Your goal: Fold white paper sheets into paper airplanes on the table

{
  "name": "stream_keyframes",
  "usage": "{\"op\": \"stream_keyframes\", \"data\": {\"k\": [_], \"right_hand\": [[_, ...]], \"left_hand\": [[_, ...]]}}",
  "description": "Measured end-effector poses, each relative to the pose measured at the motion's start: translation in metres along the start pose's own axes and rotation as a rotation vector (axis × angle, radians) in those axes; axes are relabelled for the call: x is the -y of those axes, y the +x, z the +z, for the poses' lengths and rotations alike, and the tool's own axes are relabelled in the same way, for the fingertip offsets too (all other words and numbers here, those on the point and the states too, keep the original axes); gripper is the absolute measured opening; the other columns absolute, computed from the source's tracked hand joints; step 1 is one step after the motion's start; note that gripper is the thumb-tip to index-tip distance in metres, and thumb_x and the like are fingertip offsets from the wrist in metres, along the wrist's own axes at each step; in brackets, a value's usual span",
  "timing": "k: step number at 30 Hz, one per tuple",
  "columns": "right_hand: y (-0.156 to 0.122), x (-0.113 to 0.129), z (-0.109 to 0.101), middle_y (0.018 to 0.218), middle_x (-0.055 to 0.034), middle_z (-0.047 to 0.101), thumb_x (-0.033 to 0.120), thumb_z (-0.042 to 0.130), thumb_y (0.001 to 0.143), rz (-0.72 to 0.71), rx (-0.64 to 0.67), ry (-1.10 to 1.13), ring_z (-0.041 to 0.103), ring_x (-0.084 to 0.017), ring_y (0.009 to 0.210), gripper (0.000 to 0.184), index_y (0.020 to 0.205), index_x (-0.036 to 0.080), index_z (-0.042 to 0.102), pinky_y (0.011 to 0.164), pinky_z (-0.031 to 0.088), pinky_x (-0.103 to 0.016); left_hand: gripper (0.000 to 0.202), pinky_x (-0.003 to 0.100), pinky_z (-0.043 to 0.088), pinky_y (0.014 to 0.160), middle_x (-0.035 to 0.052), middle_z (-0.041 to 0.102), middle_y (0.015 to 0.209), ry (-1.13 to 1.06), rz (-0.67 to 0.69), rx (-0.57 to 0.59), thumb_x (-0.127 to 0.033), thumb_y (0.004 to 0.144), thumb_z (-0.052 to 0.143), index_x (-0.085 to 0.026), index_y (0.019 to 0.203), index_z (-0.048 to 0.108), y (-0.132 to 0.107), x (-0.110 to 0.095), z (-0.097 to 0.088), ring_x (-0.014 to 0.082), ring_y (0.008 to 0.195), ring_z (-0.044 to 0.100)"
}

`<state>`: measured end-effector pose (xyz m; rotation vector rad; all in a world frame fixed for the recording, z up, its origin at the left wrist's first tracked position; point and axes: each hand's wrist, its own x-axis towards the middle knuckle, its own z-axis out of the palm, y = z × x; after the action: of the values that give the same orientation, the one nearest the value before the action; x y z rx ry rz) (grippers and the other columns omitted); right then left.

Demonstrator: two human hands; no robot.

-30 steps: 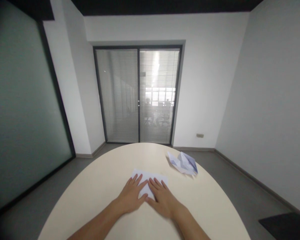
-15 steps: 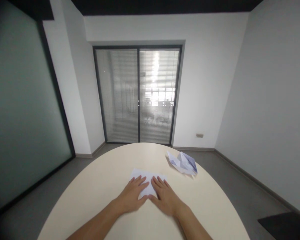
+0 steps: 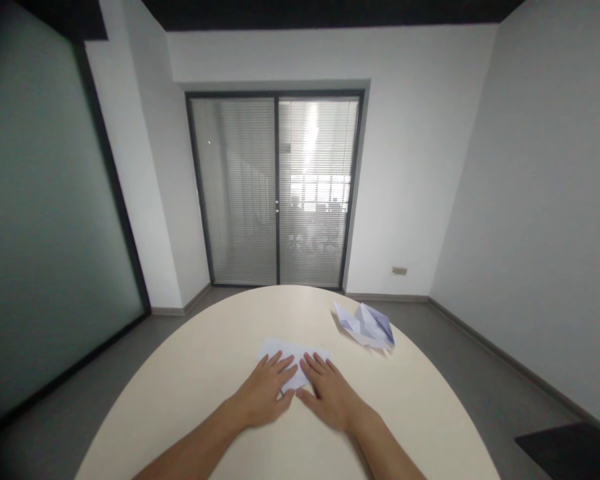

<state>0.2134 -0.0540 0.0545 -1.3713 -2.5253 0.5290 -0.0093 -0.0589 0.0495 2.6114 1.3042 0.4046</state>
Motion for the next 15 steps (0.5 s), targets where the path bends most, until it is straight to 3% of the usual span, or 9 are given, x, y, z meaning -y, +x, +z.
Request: {"op": "stream_keyframes", "data": {"k": [8, 15], "right_hand": [[-0.0032, -0.0025, 0.0009, 0.159, -0.0100, 0.028, 0.065, 0.038, 0.094, -0.032, -0.011, 0.017, 0.021, -0.030, 0.148, 0.073, 0.152, 0.021, 0.032, 0.121, 0.016, -0.051], [-0.0023, -0.0092, -0.0014, 0.151, -0.0118, 0.044, 0.057, 0.047, 0.092, -0.066, -0.114, 0.029, 0.035, -0.031, 0.142, 0.067, 0.146, 0.018, 0.045, 0.119, 0.025, -0.050]], "left_hand": [[0.043, 0.051, 0.026, 0.116, 0.0050, 0.051, 0.146, -0.029, -0.035, -0.082, -0.034, 0.098, 0.036, -0.024, 0.133, 0.059, 0.0053, 0.0046, 0.0044, 0.0291, 0.139, 0.039], [0.050, 0.041, 0.028, 0.116, 0.0035, 0.058, 0.139, -0.139, -0.119, -0.100, -0.041, 0.103, 0.025, -0.022, 0.126, 0.065, 0.0101, 0.0038, -0.0040, 0.0241, 0.136, 0.044]]}}
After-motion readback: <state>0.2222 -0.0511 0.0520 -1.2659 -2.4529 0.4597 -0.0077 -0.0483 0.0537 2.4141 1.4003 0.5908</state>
